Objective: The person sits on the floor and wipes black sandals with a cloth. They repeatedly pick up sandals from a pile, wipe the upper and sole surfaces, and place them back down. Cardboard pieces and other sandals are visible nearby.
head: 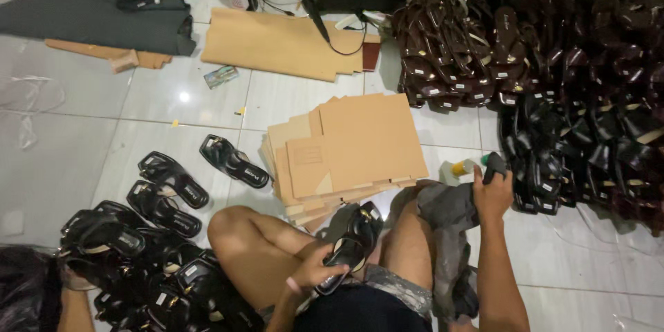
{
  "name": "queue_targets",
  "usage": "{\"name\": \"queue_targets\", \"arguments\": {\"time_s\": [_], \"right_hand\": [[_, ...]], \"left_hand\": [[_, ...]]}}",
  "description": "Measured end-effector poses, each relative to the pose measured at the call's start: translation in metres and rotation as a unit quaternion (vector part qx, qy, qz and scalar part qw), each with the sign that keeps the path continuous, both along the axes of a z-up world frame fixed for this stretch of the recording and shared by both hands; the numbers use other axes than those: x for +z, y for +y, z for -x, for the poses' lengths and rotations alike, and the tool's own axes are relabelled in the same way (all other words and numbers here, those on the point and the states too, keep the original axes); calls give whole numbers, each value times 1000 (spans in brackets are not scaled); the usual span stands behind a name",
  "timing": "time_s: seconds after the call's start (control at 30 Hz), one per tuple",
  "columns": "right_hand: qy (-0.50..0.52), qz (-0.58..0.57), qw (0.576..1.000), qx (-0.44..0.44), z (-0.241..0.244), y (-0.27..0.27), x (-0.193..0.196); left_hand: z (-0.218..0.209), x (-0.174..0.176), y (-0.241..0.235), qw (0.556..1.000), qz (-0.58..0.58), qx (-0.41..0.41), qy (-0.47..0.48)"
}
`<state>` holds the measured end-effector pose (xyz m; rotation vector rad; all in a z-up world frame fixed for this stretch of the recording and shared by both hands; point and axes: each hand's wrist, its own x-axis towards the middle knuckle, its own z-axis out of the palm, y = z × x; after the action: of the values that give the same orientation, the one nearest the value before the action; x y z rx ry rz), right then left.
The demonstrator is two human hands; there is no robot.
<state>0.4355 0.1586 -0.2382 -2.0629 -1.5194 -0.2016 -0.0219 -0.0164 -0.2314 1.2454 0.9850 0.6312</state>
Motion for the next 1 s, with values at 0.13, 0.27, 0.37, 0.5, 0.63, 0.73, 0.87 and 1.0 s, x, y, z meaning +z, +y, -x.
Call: {"name": "queue_targets", "arguments": {"time_s": [0.13, 0.27, 0.37, 0.5, 0.63, 0.73, 0.87, 1.0], "right_hand": [[8, 38, 999, -22, 0, 1, -14], [-4, 217, 972, -95, 5, 15, -19], [-78, 119, 980, -139, 3, 23, -16], [278, -229, 922, -139, 1, 18, -6], [614, -241, 730, -177, -10, 15, 16], [765, -204, 610, -40, -10, 6, 22], [770, -167, 615, 2, -10, 3, 19], [533, -264, 754, -279, -6, 14, 9]], "left_hand": [[-8, 42, -9, 966, 171, 95, -169], [-22, 95, 7, 947, 86, 122, -283], [-28, 104, 13, 956, -28, 165, -242], [-28, 90, 9, 954, -71, 220, -191], [-29, 108, 10, 906, -15, 205, -369], [-33, 133, 11, 911, -14, 232, -340], [-33, 148, 8, 903, -15, 244, -353], [-35, 154, 6, 887, -25, 252, -385]]}}
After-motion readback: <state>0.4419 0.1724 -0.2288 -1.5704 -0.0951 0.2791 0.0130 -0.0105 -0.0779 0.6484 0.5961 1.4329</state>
